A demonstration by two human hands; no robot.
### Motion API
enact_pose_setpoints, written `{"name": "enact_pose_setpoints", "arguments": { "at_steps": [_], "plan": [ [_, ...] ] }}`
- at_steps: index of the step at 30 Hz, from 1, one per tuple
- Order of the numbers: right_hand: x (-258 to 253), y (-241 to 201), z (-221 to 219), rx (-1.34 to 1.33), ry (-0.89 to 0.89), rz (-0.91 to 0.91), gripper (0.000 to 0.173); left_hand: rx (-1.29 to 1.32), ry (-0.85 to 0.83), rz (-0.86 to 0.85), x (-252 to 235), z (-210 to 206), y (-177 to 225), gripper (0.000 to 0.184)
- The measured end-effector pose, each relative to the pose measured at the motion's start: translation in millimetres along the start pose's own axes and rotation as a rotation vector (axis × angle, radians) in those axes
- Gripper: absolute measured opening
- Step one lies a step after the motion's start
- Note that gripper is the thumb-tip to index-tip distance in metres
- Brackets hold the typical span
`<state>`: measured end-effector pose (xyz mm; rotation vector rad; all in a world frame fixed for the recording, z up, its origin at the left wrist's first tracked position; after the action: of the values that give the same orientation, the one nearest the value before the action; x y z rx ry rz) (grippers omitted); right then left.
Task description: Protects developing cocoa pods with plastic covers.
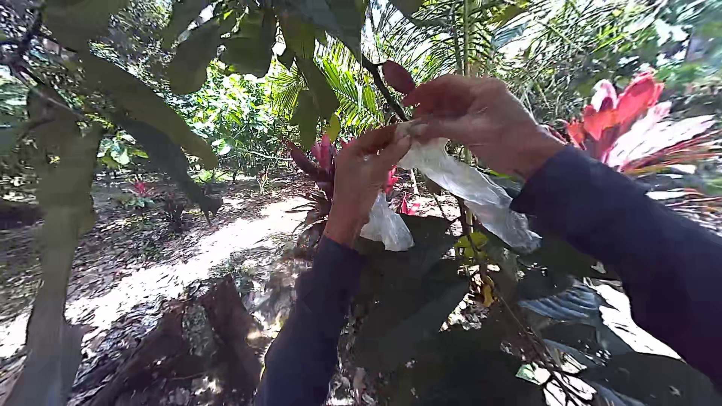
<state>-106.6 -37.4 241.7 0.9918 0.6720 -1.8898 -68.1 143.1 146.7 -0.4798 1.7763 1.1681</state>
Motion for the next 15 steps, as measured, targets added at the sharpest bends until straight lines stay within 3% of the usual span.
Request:
{"name": "enact_pose_setpoints", "arguments": {
  "at_steps": [3,5,9,13,15],
  "plan": [
    [-5,9,-10,0.055,0.063,-0.046,0.014,-0.008,0.039,-0.016,1,19,1,0.016],
    [-7,15,-18,0.096,0.081,-0.07,0.011,-0.063,0.055,-0.004,2,32,0,0.015],
    [-10,25,-32,0.088,0.099,-0.077,0.014,-0.056,0.064,0.065,0,50,-4,0.025],
    [-6,28,-41,-0.014,0.042,-0.04,0.031,0.169,-0.016,0.229,10,53,-11,0.037],
    [-2,31,-45,-0.046,0.049,-0.072,0.034,0.265,-0.059,0.234,14,50,-17,0.032]
  ]
}}
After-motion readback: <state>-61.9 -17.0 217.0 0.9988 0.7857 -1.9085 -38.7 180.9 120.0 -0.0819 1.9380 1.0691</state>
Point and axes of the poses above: each hand's wrist, its own x-axis away from the middle knuckle, its own z-axis out of the back of the hand, y = z × x, the point moved 4 cm from there along -x, towards the middle knuckle, and after that the axes turned 13 degrees about x, right-handed, at the moved point
